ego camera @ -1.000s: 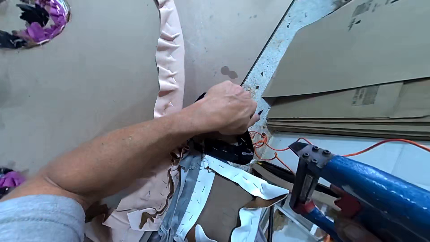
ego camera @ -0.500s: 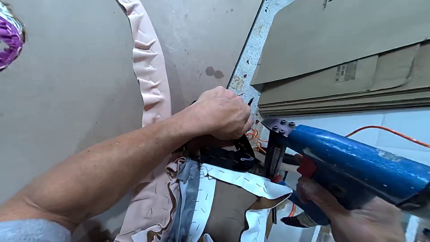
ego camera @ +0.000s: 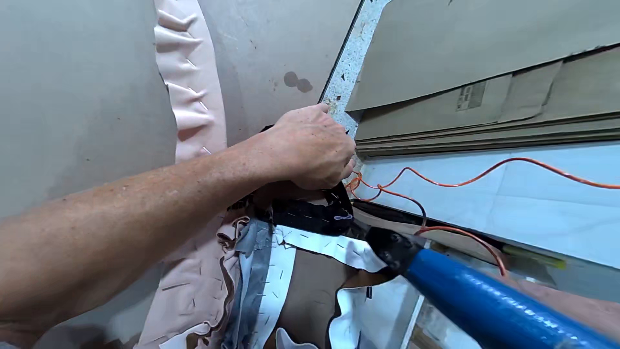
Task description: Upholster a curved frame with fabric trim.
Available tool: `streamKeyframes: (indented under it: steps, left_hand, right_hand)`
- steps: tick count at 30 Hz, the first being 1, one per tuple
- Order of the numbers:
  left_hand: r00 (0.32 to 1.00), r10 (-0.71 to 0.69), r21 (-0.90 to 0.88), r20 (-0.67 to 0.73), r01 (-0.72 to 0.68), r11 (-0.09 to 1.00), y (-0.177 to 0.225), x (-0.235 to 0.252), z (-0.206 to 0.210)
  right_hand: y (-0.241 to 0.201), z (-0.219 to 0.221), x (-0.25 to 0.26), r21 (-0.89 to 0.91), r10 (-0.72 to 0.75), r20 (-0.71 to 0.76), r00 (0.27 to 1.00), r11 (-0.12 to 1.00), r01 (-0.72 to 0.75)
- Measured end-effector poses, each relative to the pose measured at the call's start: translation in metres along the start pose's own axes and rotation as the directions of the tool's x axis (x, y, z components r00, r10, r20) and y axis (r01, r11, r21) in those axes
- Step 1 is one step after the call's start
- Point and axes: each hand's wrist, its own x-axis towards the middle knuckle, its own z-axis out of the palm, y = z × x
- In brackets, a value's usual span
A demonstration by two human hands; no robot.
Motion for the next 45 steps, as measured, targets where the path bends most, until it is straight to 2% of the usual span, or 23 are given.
streamKeyframes:
  steps: [7,21,25,45]
  left_hand:
    - [0.998,-0.013,0.047,0.054,0.011,0.999,0.002,0.002,-0.003]
    - [0.995,-0.035,0.029,0.088,0.032,0.999,0.002,0.003,-0.002]
    - [0.995,-0.035,0.026,0.089,0.033,0.999,0.002,0.004,-0.001]
    - [0.994,-0.078,-0.031,0.078,0.08,0.996,0.003,0.0,-0.002]
  right_hand:
    - [-0.012,0.006,0.02,-0.132,-0.033,0.157,0.987,0.99,0.054]
    - [-0.024,0.013,0.031,-0.225,0.023,0.199,0.98,0.974,0.023]
    - [-0.031,0.017,0.037,-0.219,-0.002,0.18,0.984,0.975,0.042]
    - [-0.071,0.021,0.077,-0.308,-0.028,0.281,0.959,0.944,0.118]
